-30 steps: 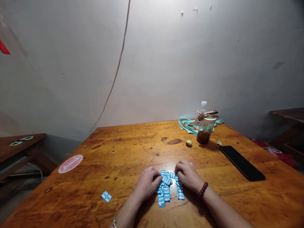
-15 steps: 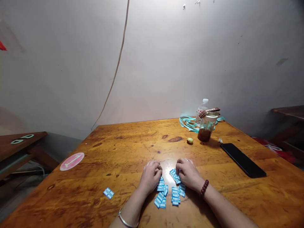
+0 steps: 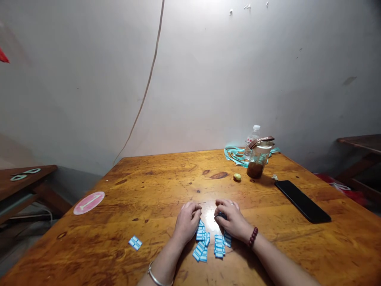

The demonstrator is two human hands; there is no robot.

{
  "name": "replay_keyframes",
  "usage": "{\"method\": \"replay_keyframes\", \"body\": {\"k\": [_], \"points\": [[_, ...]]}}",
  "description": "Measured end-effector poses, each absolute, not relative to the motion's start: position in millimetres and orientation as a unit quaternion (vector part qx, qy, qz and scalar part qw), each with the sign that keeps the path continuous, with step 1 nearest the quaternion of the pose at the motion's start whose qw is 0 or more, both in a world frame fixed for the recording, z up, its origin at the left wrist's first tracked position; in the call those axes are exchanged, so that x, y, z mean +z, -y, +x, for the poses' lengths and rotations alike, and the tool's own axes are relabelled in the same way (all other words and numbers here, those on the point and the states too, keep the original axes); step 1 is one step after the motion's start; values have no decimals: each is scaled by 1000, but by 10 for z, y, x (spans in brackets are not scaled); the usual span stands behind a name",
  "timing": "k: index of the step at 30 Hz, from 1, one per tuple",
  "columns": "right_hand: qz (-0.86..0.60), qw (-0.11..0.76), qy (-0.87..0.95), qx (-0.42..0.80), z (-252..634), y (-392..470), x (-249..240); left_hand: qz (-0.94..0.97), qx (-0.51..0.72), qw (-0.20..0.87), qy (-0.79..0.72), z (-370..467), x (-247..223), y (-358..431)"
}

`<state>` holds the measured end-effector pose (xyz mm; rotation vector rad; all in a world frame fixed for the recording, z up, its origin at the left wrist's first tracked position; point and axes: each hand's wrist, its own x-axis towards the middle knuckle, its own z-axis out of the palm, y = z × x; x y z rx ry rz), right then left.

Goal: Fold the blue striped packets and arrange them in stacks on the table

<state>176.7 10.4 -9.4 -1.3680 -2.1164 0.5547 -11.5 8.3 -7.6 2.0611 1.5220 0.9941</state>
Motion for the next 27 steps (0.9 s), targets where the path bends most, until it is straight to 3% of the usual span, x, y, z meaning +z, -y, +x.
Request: {"method": "replay_keyframes", "body": {"k": [3,6,11,18,23,27], "points": [[-510,359,735,264,1744,-120,-54,735,373,221,-522,-98,-58,-68],[-483,427,650,403,1735,-178,-83,729,390,247,-505,-61,-41,-45],[-443,477,563,509,1724,-213,-149,725,401,281,-484,25,13,29],[-386,458,627,498,1625,-56,-44,705,398,388,-440,99,44,80],[-448,454,616,462,1699,-141,-145,675,410,382,-479,36,-27,25],[-453,455,560,524,1776,-247,-266,662,411,377,-501,0,-63,-4]]}}
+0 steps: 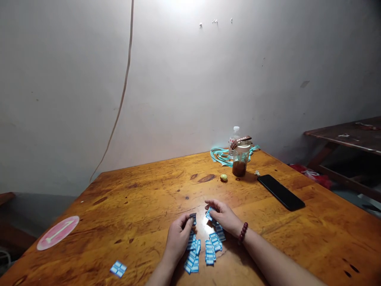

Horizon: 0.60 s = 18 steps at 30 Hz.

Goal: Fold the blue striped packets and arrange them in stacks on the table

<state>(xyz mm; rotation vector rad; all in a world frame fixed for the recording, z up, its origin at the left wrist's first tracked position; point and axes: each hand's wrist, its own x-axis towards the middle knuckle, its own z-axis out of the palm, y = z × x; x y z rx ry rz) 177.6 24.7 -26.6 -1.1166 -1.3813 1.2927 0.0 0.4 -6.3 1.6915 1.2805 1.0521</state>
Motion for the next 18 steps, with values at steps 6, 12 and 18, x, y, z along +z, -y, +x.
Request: {"method": "replay_keyframes", "body": {"k": [6,12,18], "points": [[-431,470,574,514,1772,-233,-245,660,420,368,-502,21,-27,21],[-448,472,670,356,1666,-32,-33,627,425,414,-504,55,17,66],[-433,452,727,284,1575,86,34,648,399,432,-484,119,45,141]]}}
